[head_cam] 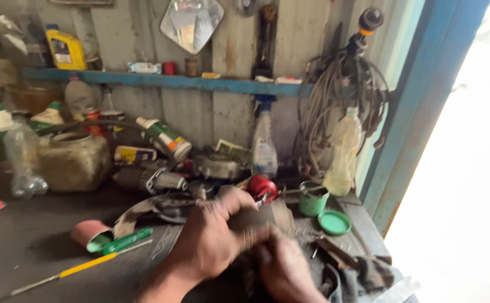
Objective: The person cleans a brake shoe by rubbing its surface with a piece of sandpaper and wiping it with a cloth.
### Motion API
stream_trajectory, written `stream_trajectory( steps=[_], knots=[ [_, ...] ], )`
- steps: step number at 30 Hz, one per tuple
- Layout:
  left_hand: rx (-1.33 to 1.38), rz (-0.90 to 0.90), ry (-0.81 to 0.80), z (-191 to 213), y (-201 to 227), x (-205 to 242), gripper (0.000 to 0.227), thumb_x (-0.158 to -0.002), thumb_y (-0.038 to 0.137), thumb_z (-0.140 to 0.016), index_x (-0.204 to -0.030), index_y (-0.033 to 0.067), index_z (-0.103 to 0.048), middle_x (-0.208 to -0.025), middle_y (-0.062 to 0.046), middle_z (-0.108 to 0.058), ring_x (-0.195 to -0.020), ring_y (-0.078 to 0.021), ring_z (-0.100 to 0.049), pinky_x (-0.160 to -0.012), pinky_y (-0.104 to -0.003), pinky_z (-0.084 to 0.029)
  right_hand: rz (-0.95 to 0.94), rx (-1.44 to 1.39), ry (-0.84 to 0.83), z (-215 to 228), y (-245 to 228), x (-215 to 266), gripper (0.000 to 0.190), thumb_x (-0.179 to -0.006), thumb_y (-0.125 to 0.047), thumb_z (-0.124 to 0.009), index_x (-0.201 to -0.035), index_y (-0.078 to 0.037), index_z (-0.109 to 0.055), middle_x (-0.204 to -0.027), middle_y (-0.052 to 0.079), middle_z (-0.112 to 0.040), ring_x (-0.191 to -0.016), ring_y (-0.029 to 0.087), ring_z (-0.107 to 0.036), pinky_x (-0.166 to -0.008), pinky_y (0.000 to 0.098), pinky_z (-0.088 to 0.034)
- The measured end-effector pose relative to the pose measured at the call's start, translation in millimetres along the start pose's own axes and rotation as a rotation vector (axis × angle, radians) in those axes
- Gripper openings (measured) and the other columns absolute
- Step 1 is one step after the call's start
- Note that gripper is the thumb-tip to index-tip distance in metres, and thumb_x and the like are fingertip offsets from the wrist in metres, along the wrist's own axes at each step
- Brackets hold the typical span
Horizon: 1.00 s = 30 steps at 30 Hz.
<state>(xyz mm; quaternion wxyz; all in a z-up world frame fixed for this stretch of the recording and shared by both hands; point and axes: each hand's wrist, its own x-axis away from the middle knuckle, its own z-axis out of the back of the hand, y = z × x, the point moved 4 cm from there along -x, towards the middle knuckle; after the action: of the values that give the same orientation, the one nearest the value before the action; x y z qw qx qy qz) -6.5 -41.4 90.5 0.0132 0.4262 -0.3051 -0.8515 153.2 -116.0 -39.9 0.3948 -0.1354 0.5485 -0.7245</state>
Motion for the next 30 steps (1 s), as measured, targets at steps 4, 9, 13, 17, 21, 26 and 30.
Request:
stream_trajectory(
  steps=[4, 9, 13, 17, 21, 26, 30],
  knots=[
    [0.745, 0.607, 0.485, 4, -58, -4, 0.022, -0.087, 0.018, -0.071, -0.103, 0.0029, -0.068, -0.087, -0.008, -0.077, -0.076, -0.0224, -0.074, -0.069, -0.039, -0.059, -0.136, -0.808, -0.018, 13, -7, -20, 0.034, -0.097, -0.003, -0.049, -0.125, 0.003, -0.067, -0.108, 0.02, -0.078, -0.089, 0.029, -0.073, -0.08, 0.0398, -0.058],
    [1.103, 1.147, 0.749, -4, -120, 16, 0.014, -0.093, 0.022, -0.064, -0.102, 0.0119, -0.069, -0.096, -0.004, -0.074, -0.088, -0.0216, -0.07, -0.076, -0.04, -0.05, -0.353, -1.127, -0.2, 5, -13, -8, 0.047, -0.09, -0.009, -0.048, -0.136, -0.006, -0.06, -0.112, 0.014, -0.073, -0.093, 0.026, -0.072, -0.082, 0.0402, -0.058],
    [1.282, 1.115, 0.639, -25, -131, 18, 0.015, -0.092, 0.02, -0.061, -0.1, 0.0128, -0.071, -0.096, -0.007, -0.074, -0.088, -0.0253, -0.07, -0.08, -0.045, -0.057, -0.14, -1.169, -0.572, -11, -24, 3, 0.068, -0.084, 0.007, -0.06, -0.147, -0.017, -0.054, -0.116, 0.007, -0.072, -0.097, 0.02, -0.07, -0.081, 0.0368, -0.056],
    [1.291, 1.126, 0.556, -40, -126, 22, 0.018, -0.094, 0.021, -0.058, -0.102, 0.0078, -0.068, -0.094, -0.012, -0.074, -0.087, -0.0296, -0.07, -0.078, -0.047, -0.058, -0.245, -1.049, -0.35, -22, -8, 2, 0.055, -0.083, -0.001, -0.068, -0.136, -0.012, -0.057, -0.112, 0.007, -0.073, -0.097, 0.02, -0.071, -0.085, 0.0383, -0.058],
    [1.3, 1.157, 0.487, -48, -111, 23, 0.029, -0.097, 0.027, -0.056, -0.107, 0.0012, -0.065, -0.093, -0.017, -0.073, -0.086, -0.0341, -0.071, -0.076, -0.048, -0.06, -0.152, -1.06, -0.275, -19, 1, -4, 0.043, -0.091, -0.011, -0.07, -0.133, -0.008, -0.058, -0.11, 0.008, -0.07, -0.096, 0.019, -0.069, -0.085, 0.0384, -0.057],
    [1.135, 1.222, 0.292, -56, -103, 26, 0.05, -0.091, 0.044, -0.062, -0.116, 0.0024, -0.07, -0.099, -0.017, -0.073, -0.081, -0.0307, -0.068, -0.071, -0.045, -0.056, -0.148, -1.116, -0.222, -18, -3, -2, 0.035, -0.094, -0.017, -0.065, -0.128, -0.005, -0.061, -0.11, 0.008, -0.072, -0.097, 0.02, -0.069, -0.084, 0.0391, -0.057],
    [0.955, 1.319, 0.323, -60, -105, 31, 0.066, -0.086, 0.05, -0.07, -0.127, -0.0021, -0.066, -0.118, -0.022, -0.071, -0.105, -0.0338, -0.067, -0.089, -0.048, -0.055, -0.265, -1.17, -0.166, -13, -12, 1, 0.033, -0.092, -0.019, -0.062, -0.122, -0.008, -0.063, -0.107, 0.007, -0.075, -0.096, 0.02, -0.073, -0.084, 0.0384, -0.06]
  ],
)
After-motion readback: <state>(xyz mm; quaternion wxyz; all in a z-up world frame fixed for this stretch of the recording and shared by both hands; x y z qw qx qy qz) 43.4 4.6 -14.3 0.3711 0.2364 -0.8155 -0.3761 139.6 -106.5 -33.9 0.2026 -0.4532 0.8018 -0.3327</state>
